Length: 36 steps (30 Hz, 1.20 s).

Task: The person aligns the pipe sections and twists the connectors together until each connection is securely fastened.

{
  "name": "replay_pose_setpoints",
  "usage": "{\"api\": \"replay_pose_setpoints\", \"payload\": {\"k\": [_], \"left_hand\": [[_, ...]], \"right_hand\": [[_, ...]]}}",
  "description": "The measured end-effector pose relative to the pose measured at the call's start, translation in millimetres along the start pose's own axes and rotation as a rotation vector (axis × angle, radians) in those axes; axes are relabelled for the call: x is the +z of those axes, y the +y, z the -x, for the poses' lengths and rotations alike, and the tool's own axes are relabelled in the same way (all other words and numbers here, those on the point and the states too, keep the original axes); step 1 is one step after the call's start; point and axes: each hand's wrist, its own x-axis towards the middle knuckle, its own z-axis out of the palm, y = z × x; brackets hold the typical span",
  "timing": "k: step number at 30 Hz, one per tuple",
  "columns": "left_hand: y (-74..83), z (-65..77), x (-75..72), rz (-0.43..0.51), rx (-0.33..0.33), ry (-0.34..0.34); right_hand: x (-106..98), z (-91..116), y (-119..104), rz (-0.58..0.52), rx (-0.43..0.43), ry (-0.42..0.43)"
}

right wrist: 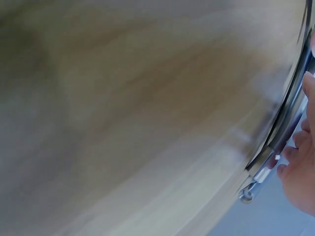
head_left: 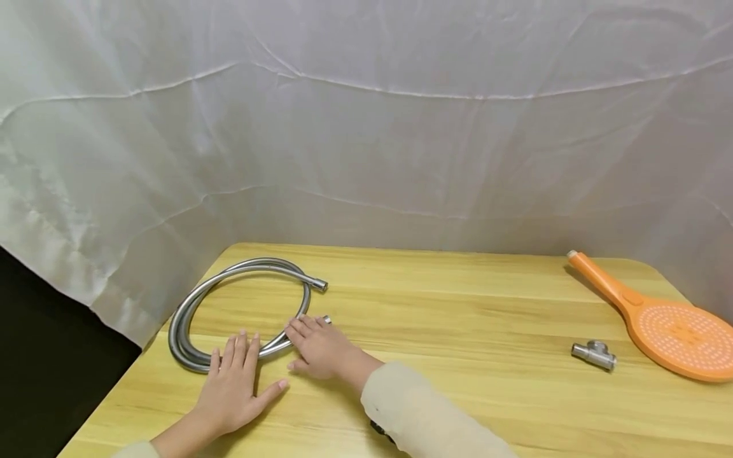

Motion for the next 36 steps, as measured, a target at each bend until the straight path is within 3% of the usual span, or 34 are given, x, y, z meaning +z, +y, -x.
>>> {"api": "replay_pose_setpoints", "payload": {"k": [15, 36], "left_hand": [[4.4, 2.1, 2.3, 0.019, -0.018, -0.01], [4.1, 0.3, 3.4, 0.032, -0.003, -0.002]], "right_hand": [[-1.6, 0.1, -11.1, 0.009, -0.01, -0.028], [-2.8, -0.5, -10.3, 0.039, 0.021, -0.059]]}}
